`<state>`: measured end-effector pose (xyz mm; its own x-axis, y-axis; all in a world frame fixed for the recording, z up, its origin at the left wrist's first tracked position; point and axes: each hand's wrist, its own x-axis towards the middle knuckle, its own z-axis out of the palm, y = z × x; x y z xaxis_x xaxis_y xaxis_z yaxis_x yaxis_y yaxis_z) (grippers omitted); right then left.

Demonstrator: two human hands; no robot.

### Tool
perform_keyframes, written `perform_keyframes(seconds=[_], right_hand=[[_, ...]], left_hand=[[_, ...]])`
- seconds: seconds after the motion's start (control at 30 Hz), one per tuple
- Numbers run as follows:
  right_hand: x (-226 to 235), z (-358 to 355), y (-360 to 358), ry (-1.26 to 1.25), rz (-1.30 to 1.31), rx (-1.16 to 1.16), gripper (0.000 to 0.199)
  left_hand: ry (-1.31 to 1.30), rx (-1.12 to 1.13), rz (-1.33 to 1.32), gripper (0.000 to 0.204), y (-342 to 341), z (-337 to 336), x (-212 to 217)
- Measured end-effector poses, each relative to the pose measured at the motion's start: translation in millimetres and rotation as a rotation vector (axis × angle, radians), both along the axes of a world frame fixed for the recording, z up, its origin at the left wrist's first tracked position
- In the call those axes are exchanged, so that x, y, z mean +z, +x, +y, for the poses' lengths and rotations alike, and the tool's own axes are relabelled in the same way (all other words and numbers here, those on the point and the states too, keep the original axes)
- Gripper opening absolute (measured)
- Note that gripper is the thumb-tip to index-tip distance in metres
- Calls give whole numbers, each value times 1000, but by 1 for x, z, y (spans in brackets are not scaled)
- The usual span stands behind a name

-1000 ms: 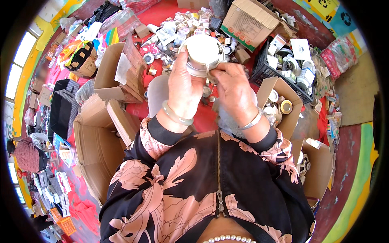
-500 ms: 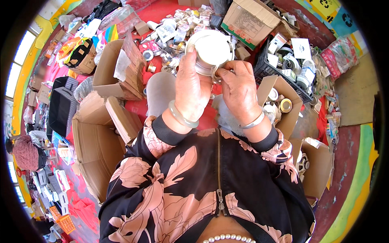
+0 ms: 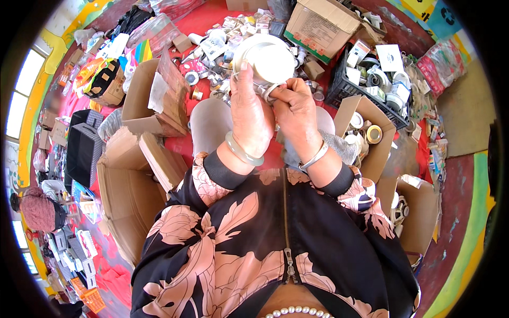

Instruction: The person wipes a small circular light fixture with a cloth by hand and places it into a box.

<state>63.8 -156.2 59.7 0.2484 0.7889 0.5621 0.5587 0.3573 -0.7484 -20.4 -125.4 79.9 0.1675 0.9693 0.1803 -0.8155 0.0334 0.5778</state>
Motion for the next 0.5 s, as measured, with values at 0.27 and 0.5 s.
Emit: perform_keyframes(seconds=[0.27,0.5], right_hand=[[6,-9,6,155,-302,-52,19],[13,-18,24,207,-441,-19,26]], left_hand=[[7,-21,-33,41,-3,6,-2],[-6,-92,-37,43,-9,6,-9]])
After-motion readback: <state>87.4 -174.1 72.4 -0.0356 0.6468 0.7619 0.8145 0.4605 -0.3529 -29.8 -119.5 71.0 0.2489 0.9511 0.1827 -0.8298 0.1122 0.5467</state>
